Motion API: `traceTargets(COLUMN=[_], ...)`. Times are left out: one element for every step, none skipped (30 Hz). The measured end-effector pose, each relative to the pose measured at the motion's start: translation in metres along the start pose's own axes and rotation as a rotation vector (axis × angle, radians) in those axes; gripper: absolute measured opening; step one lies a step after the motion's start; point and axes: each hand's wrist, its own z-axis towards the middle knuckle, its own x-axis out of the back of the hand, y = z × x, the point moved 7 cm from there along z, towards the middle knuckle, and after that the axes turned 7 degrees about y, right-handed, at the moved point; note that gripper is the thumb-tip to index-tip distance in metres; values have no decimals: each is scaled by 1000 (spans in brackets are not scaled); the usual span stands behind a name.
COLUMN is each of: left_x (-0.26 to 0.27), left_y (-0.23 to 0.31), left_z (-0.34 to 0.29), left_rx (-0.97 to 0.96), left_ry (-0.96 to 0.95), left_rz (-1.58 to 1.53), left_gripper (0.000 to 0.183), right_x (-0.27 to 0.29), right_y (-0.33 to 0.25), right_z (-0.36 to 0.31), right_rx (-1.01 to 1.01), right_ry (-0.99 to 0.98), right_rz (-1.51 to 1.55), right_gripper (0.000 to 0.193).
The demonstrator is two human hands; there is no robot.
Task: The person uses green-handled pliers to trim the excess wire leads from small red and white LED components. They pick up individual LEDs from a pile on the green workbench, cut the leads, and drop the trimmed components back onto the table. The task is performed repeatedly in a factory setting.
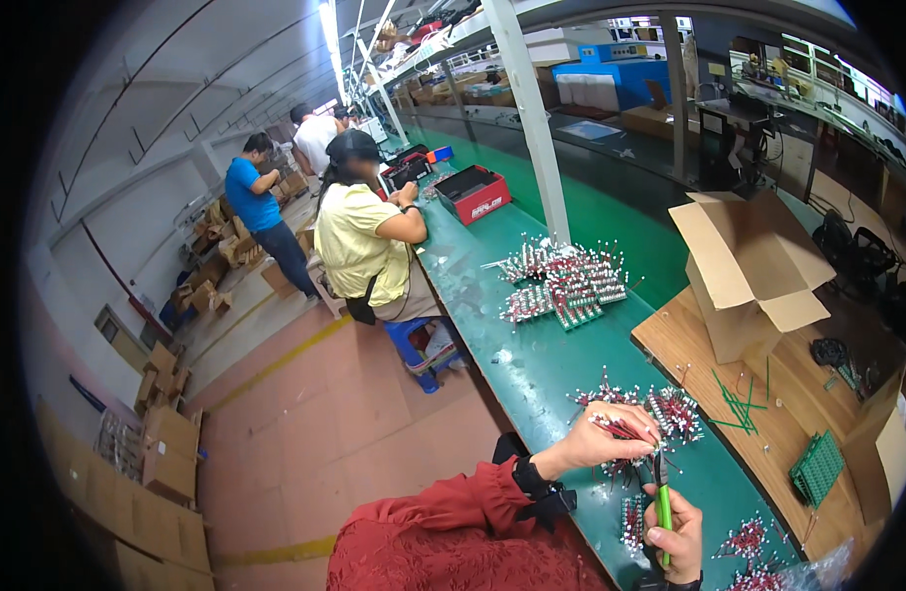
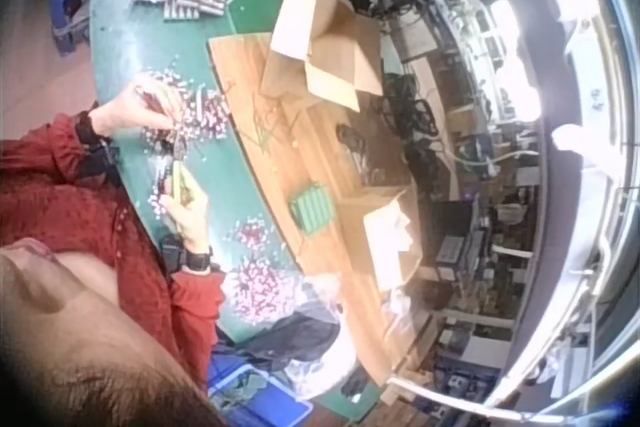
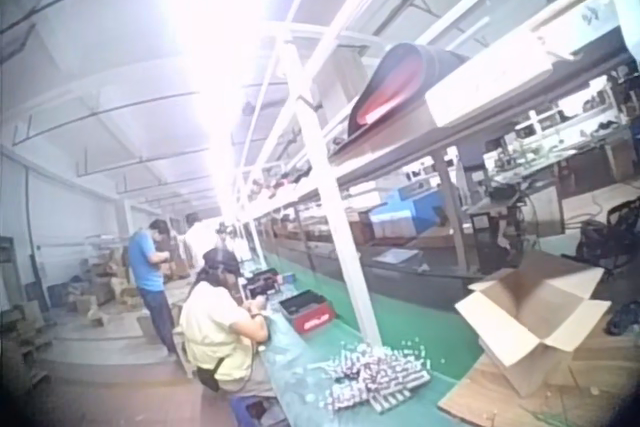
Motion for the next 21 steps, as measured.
traceTargets(left_x=[0,4,7,13,22,28,33,36,39,39,37,35,33,33,28,23,22,20,18,15,12], left_y=[-4,-15,-28,-40,-49,-57,-63,-67,-65,-62,-57,-53,-51,-48,-48,-48,-44,-45,-40,-33,-28], left_z=[-2,-5,-10,-17,-22,-25,-29,-32,-34,-33,-31,-29,-27,-23,-21,-18,-11,-12,-7,-5,-6], left_rx=[37,136,238,334,312,378,445,511,499,480,460,440,440,423,416,409,361,418,316,216,229], left_ry=[12,74,130,198,235,290,345,400,406,420,433,442,414,377,336,291,268,330,299,273,264], left_rz=[-33,-137,-240,-335,-470,-510,-550,-589,-577,-568,-557,-552,-543,-516,-504,-493,-348,-217,-76,65,113], left_gripper=[8,7,6,4,3,5,6,8,12,12,11,11,13,13,13,13,13,11,11,12,12], right_x=[-1,-1,-1,-1,-1,4,23,24,16,5,-5,-7,-8,-8,-2,4,10,18,20,23,24], right_y=[0,-1,-2,-7,-13,-18,-15,-22,-29,-35,-36,-37,-38,-40,-41,-42,-43,-39,-31,-23,-20], right_z=[0,0,-1,-1,-2,-3,3,3,4,3,0,-1,-2,-3,-4,-3,0,-1,2,6,7], right_rx=[-11,-21,-29,0,28,62,142,298,446,593,525,533,542,551,495,451,411,350,374,396,366], right_ry=[-2,-3,-1,6,14,34,125,185,234,284,354,363,372,384,379,340,309,296,257,217,194], right_rz=[40,81,125,140,156,171,-144,-495,-840,-1185,-1431,-1415,-1399,-1381,-1327,-1204,-1078,-944,-763,-578,-572], right_gripper=[68,68,68,68,68,68,67,67,67,67,67,67,67,66,69,68,67,66,66,66,66])
